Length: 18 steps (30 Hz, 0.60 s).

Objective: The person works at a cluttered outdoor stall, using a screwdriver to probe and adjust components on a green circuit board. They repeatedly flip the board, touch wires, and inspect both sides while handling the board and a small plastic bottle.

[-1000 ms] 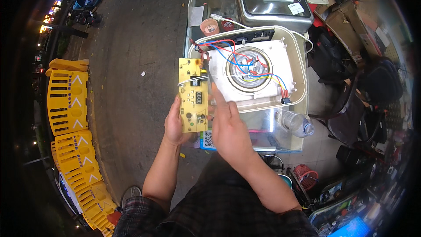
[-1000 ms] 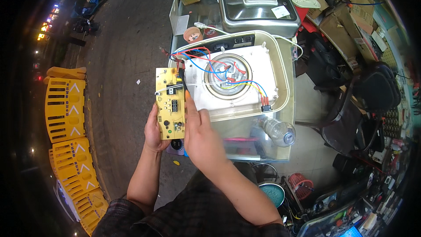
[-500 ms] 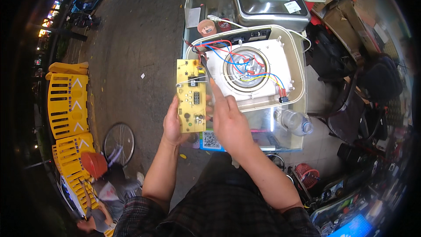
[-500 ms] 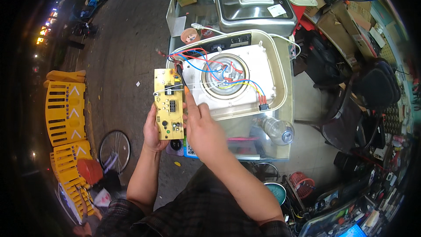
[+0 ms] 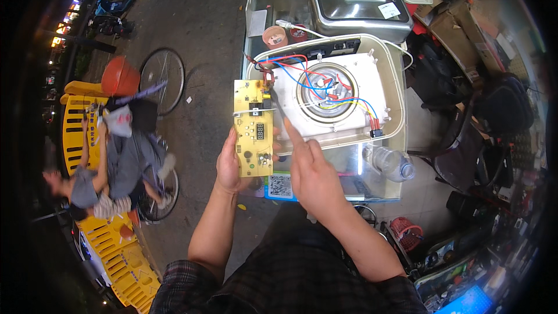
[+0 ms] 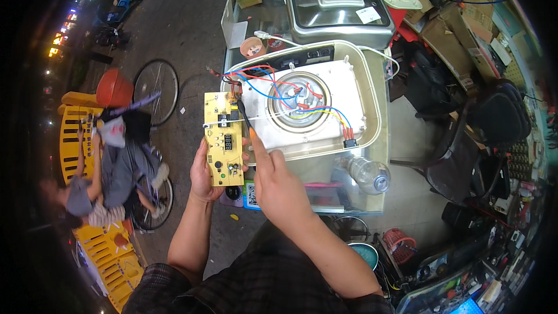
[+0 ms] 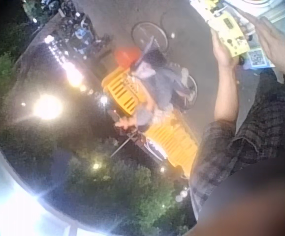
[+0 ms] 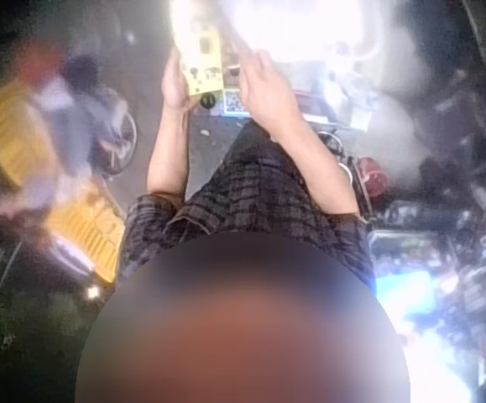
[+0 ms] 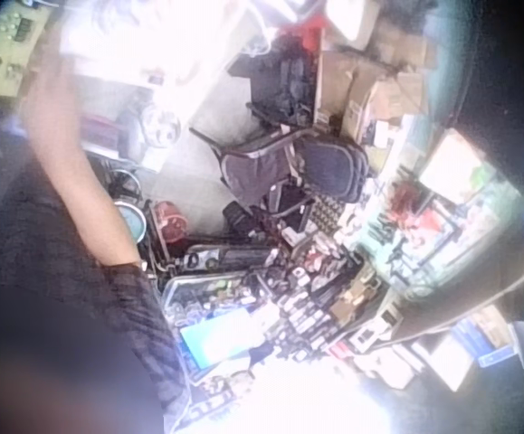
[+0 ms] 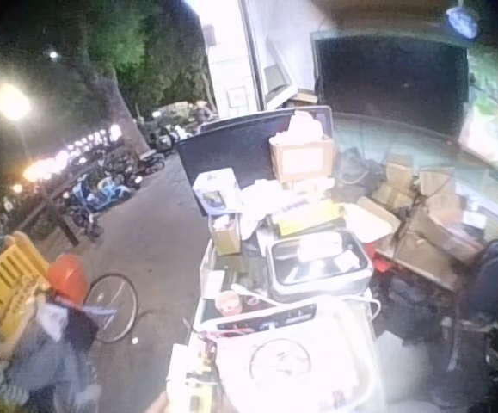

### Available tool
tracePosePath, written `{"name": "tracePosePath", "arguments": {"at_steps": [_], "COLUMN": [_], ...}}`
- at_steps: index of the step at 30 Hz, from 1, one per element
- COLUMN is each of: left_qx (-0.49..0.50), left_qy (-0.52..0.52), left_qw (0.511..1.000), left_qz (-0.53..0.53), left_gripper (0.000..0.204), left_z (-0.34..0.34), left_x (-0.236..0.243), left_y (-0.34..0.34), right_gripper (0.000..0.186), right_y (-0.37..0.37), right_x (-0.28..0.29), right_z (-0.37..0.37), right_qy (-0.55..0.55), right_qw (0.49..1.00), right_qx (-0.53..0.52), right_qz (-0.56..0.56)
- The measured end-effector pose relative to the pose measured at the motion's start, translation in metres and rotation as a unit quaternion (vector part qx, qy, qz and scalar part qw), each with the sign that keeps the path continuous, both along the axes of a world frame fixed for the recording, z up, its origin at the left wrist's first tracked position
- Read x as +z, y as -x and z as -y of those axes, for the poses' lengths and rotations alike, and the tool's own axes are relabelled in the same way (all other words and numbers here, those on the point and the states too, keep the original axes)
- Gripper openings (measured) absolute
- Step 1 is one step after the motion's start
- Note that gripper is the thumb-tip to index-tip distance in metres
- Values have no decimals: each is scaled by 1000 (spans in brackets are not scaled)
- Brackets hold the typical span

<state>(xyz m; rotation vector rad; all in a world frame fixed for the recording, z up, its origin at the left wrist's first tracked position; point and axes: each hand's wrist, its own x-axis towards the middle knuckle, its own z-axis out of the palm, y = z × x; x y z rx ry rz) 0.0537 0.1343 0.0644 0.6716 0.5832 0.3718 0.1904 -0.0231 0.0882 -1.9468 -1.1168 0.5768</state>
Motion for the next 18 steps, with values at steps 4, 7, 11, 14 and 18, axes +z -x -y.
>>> {"name": "tracePosePath", "arguments": {"at_steps": [4,7,11,14,18], "left_qx": [-7,0,6,-2,0], "left_qy": [9,4,10,10,28], "left_qw": [1000,1000,1000,1000,999], "left_qz": [2,-7,-9,-5,-17], "left_gripper": [68,68,68,69,72], "left_z": [1,0,-4,-5,-11], "left_x": [1,-1,-2,0,2], "left_y": [0,1,1,1,0], "right_gripper": [79,73,63,68,74], "right_y": [-1,-1,-1,2,25], "right_x": [0,3,16,19,15], "right_z": [-7,2,39,69,117], "right_qy": [-50,-24,-49,-142,-150], "right_qw": [998,1000,998,989,988], "right_qx": [-21,-9,-25,-47,48], "right_qz": [38,1,11,19,-5]}}
